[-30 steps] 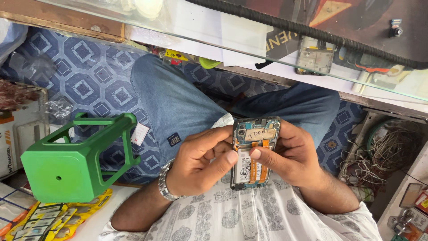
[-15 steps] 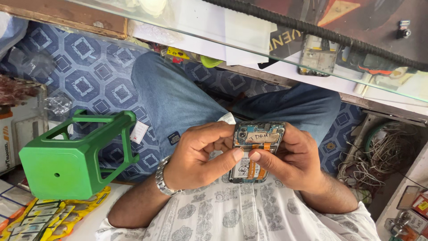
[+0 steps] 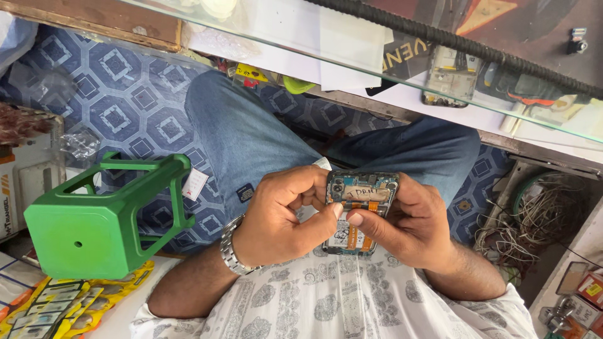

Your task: The person sits on the floor holding an opened Samsung smartphone and works on its battery, peeling and pressing the orange adhesive strips and repositioning the battery in the frame. They then fit the back cover onto the phone and press it closed.

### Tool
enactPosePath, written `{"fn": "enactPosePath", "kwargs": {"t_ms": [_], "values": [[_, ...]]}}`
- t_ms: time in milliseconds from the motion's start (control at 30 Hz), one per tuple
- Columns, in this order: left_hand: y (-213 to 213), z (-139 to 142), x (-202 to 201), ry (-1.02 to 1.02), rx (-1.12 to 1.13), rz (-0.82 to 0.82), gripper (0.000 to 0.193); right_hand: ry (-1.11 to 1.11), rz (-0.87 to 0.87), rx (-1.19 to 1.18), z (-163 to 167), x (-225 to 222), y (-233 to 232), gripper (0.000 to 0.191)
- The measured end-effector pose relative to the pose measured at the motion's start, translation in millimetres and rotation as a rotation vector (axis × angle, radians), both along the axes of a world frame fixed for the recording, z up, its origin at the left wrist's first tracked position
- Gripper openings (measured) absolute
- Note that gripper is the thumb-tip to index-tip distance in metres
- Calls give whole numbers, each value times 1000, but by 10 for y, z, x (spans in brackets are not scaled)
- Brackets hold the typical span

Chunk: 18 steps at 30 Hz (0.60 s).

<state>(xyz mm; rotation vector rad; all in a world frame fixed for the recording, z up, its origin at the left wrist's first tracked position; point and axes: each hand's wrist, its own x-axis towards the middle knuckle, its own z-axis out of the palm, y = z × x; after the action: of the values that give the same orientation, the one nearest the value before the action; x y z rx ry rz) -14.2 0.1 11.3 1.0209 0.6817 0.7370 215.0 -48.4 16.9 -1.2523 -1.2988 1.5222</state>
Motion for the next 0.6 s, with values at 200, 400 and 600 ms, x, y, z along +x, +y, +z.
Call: {"fn": "enactPosePath", "kwargs": {"t_ms": [200, 400, 600], "values": [[19, 48, -10, -16, 15, 6, 24, 17, -4, 19, 3, -9, 5, 28], [30, 39, -11, -40, 13, 5, 17, 45, 8, 31, 1, -4, 19, 27], [12, 46, 16, 16, 79, 41, 17, 35, -6, 4, 12, -15, 5, 30]]}}
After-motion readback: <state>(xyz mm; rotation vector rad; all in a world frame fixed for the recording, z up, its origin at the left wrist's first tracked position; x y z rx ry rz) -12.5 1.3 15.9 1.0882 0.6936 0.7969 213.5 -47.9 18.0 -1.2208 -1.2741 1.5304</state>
